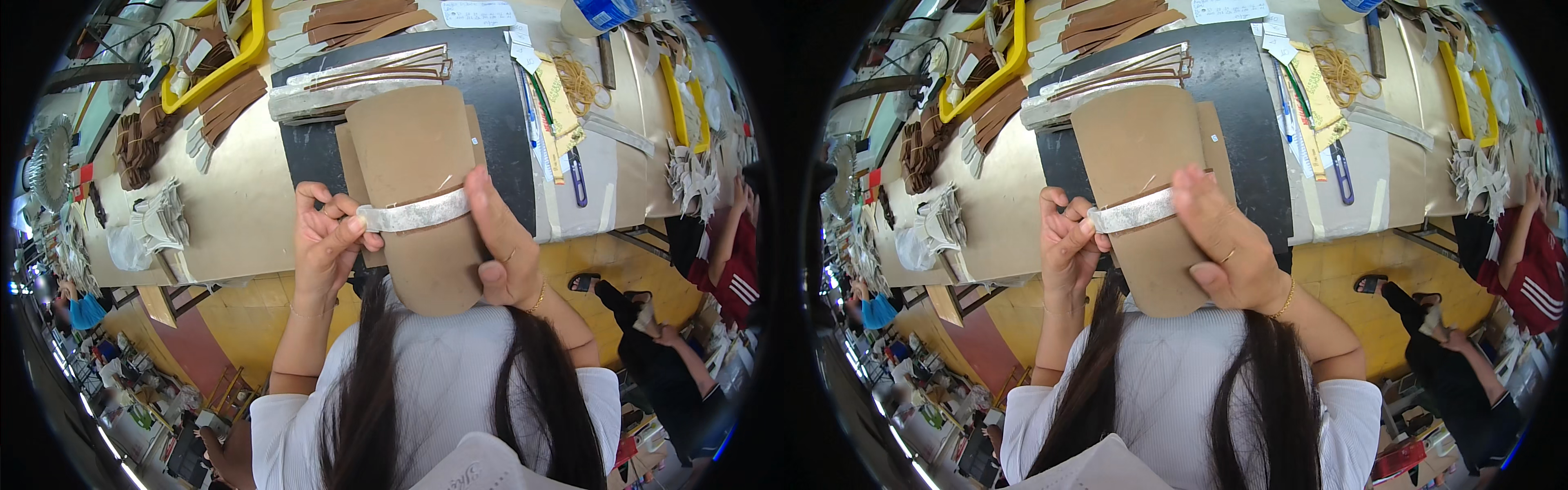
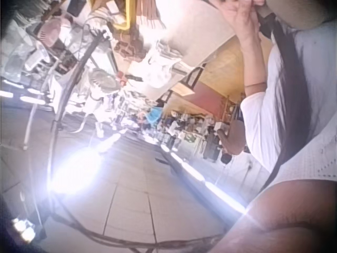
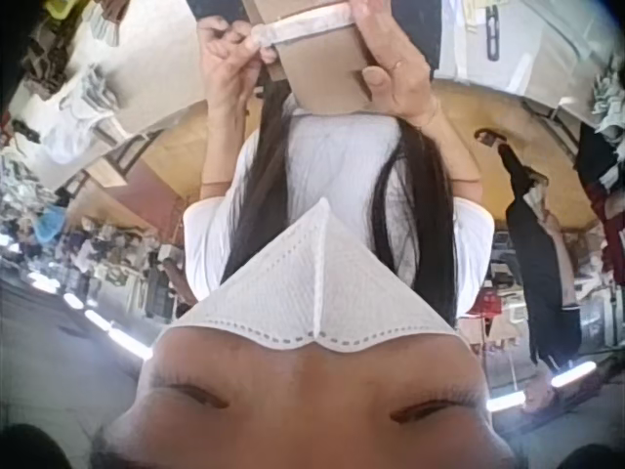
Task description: The person repeatedly wraps white and brown straps around a cardboard hat form, adjusting and securing each layer by hand. The person handles multiple strap pieces and the hat form throughout the clip.
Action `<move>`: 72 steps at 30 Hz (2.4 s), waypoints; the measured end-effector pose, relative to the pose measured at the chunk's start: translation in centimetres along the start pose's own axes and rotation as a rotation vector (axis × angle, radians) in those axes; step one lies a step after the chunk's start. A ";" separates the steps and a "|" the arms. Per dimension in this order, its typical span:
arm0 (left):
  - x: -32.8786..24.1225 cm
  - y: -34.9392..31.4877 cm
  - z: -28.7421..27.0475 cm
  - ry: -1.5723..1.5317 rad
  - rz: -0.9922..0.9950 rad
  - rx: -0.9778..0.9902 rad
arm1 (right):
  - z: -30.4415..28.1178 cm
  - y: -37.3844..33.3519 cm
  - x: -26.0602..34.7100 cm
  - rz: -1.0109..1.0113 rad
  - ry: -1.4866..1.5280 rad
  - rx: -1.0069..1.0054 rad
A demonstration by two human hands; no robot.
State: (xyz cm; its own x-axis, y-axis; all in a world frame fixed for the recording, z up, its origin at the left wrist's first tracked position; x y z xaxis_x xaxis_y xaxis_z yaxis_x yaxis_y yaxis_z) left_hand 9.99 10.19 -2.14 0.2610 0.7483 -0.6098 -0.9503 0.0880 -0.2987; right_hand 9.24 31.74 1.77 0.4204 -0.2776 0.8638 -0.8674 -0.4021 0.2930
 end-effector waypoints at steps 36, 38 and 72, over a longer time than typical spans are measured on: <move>-11.3 -3.7 9.7 1.092 0.936 0.459 | -9.7 3.6 5.8 -0.303 -0.054 -0.318; -11.5 -3.8 9.6 1.076 0.961 0.458 | -10.0 3.5 5.7 -0.327 -0.071 -0.338; -9.7 -4.5 9.2 1.469 0.888 0.377 | -2.2 3.5 4.3 -0.344 -0.643 0.034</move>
State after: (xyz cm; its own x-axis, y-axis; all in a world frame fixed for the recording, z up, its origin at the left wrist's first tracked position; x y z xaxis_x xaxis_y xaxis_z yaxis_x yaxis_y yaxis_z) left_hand 10.15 8.65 11.87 -0.5905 -0.4909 -0.6405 -0.8056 0.3119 0.5037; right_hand 7.43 31.02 7.45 0.7502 -0.5841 0.3100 -0.6535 -0.5831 0.4826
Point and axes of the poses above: each hand's wrist, its own y-axis towards the middle knuckle, its own z-axis out of the palm, x = y × z, the point moved 4 cm from there along y, towards the middle knuckle, and after that the axes turned 4 degrees about -y, right-handed, at the moved point
